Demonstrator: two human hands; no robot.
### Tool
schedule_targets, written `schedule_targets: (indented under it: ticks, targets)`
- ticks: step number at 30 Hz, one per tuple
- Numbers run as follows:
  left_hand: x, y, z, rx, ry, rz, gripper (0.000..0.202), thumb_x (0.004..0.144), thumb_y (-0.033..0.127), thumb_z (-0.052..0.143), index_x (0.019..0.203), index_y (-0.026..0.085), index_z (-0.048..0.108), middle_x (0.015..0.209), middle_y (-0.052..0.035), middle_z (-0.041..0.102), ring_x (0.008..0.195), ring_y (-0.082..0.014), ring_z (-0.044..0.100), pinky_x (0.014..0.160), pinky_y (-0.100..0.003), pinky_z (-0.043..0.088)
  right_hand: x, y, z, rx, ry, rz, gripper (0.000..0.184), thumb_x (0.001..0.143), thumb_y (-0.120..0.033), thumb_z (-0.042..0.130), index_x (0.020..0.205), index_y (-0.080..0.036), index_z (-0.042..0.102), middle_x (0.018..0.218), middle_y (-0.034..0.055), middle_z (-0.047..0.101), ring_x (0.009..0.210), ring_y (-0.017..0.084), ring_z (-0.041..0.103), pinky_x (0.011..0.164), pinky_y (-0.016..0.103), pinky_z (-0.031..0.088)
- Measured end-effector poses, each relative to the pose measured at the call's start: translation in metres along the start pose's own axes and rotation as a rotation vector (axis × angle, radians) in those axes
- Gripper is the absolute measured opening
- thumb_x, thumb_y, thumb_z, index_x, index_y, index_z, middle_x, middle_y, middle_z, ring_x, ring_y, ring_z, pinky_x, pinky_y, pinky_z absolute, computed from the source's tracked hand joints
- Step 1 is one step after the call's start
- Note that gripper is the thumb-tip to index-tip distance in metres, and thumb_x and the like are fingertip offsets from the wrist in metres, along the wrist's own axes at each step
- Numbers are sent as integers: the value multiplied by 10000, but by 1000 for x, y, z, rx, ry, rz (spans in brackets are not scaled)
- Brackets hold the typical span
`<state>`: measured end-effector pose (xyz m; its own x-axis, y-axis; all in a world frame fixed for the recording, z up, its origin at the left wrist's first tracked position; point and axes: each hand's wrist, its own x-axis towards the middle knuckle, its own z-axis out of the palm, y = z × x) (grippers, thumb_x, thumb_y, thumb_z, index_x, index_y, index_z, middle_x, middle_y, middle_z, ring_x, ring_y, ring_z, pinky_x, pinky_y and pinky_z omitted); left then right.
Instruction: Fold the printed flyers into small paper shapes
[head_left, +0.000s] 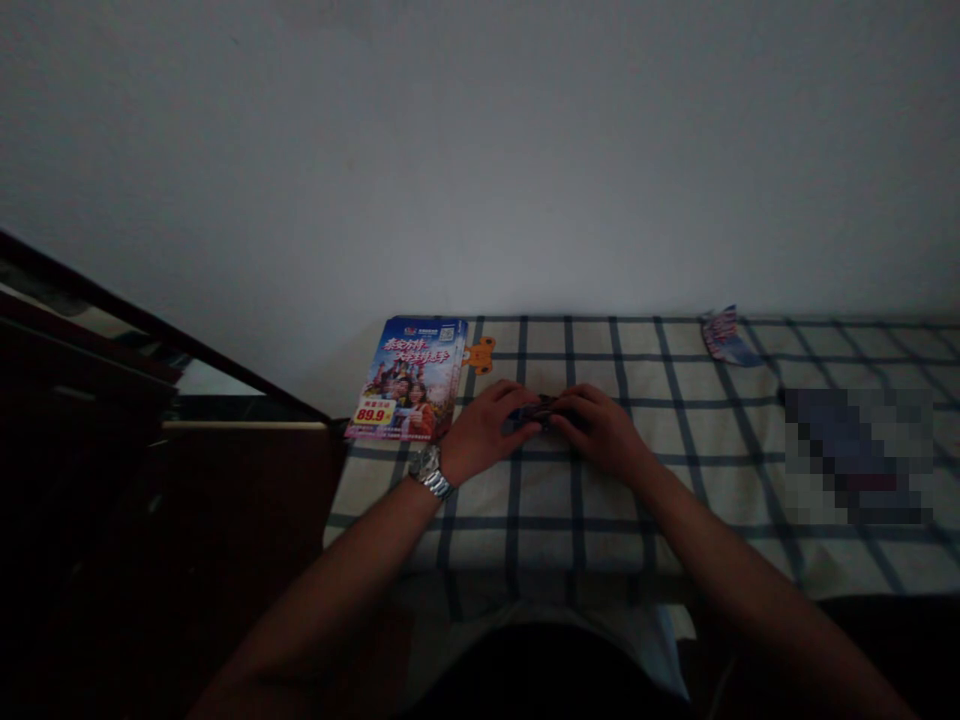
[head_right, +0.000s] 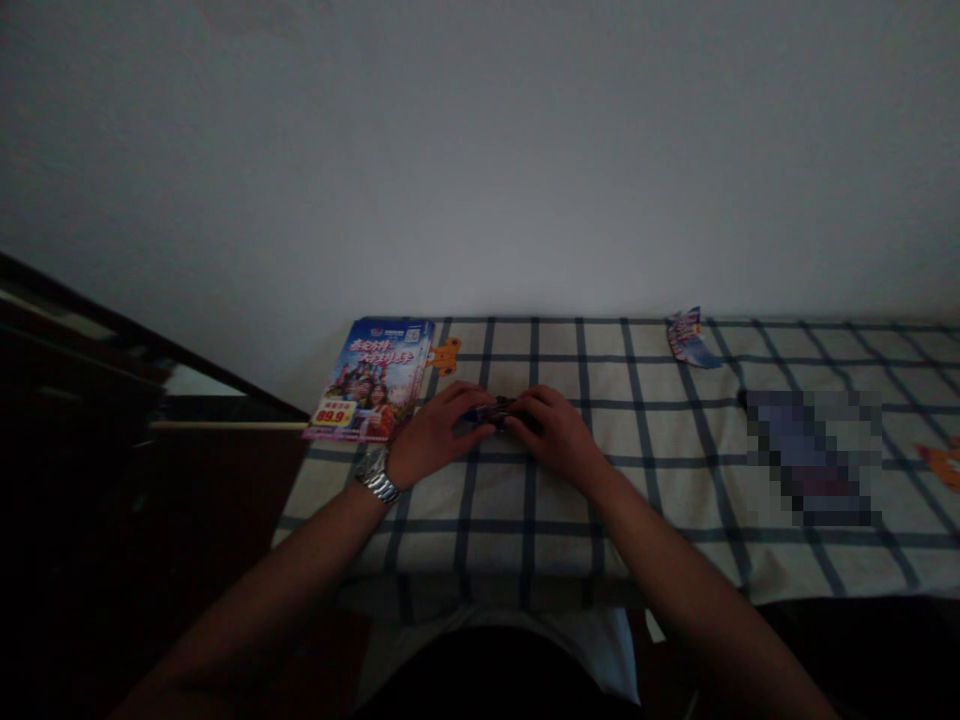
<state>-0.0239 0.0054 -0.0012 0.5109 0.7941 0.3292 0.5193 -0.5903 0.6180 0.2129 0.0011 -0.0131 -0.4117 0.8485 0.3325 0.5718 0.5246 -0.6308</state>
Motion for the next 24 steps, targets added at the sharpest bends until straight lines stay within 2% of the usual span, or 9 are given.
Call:
schedule_targets:
  ticks: [6,11,15,24]
  targets:
    - [1,1,-2,10,-12,-24,226,945,338,654,1149,242,630,1148,-44,620,1081,-211,630,971,-377,535,1,-3,-1,5,9,25,138,968,-326,622,1069,-236,649,1022,78,675,962,246,645,867,402,529]
    - [1,2,-3,-2,-26,-26,259,935,354,673,1161,241,619,1152,-46,611,1095,-214,618,977,-378,525,1,-2,-2,47,42,77,169,967,-367,610,1080,-242,612,994,70,681,911,238,659,805,377,542]
    - [0,1,-3,-2,-35,-24,319,916,367,703,1194,244,607,1171,-47,603,1102,-214,612,985,-377,520,1,1,-2,89,81,110,206,970,-395,591,1111,-245,593,1017,75,691,919,243,676,816,384,550]
    - [1,-2,-3,-2,-59,-38,355,899,362,724,1214,249,607,1192,-51,607,1118,-223,613,1004,-387,519,3,7,-1,120,128,182,199,976,-419,562,1038,-235,605,938,57,696,850,223,671,777,368,546]
